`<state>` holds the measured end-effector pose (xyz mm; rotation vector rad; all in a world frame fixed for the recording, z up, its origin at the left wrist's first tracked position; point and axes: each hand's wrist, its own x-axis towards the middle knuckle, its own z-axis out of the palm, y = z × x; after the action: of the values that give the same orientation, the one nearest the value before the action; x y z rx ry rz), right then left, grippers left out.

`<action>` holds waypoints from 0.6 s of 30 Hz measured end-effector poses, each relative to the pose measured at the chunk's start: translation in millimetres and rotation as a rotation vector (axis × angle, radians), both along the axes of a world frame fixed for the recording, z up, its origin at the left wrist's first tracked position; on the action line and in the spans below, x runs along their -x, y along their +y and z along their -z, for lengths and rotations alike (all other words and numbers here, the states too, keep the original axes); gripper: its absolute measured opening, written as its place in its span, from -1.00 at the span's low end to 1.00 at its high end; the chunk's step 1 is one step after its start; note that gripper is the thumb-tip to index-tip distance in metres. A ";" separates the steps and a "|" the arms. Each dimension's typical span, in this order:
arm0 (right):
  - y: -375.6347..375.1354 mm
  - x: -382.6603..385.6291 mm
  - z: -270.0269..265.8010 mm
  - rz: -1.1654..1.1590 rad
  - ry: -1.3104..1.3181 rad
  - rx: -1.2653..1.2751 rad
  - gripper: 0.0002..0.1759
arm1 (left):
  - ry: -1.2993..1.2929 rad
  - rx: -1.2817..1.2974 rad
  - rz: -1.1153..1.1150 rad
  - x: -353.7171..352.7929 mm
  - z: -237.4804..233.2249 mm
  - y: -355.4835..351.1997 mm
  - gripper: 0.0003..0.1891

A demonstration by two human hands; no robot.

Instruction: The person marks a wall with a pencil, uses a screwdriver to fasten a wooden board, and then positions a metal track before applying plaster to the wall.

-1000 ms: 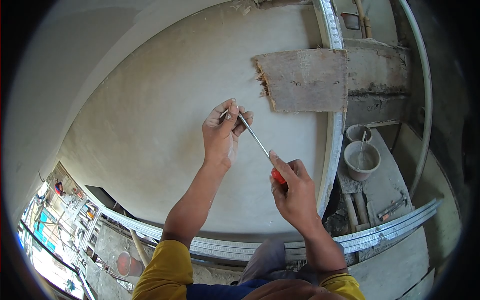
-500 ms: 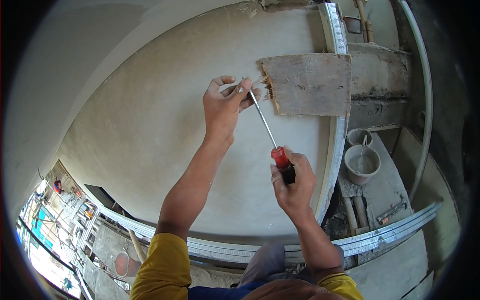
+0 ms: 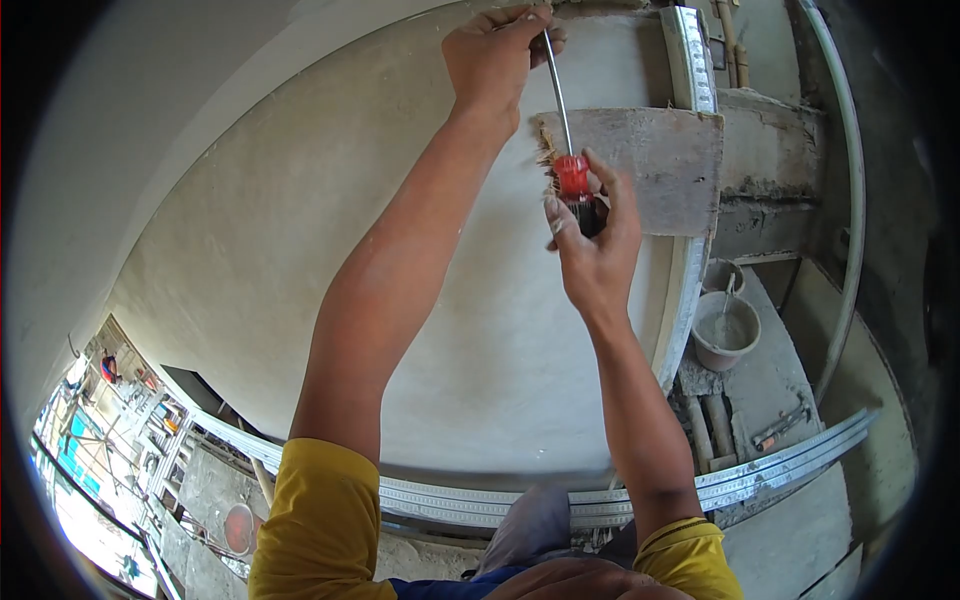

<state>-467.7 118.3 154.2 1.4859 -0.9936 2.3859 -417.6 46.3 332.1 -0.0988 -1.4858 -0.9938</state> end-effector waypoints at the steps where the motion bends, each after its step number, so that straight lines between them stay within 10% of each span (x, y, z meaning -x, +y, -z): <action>1: -3.1 0.3 -5.3 0.006 -0.001 0.022 -0.47 | -0.015 -0.007 -0.082 3.8 -7.6 -4.3 -0.77; 18: -51.8 -13.9 -25.7 -0.035 -0.010 0.114 -0.51 | 0.020 0.135 -0.322 -0.7 -23.9 -41.6 -0.91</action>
<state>-453.8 66.5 179.9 1.4640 -0.8245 2.4323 -416.9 4.7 356.0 0.0334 -1.4930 -0.6320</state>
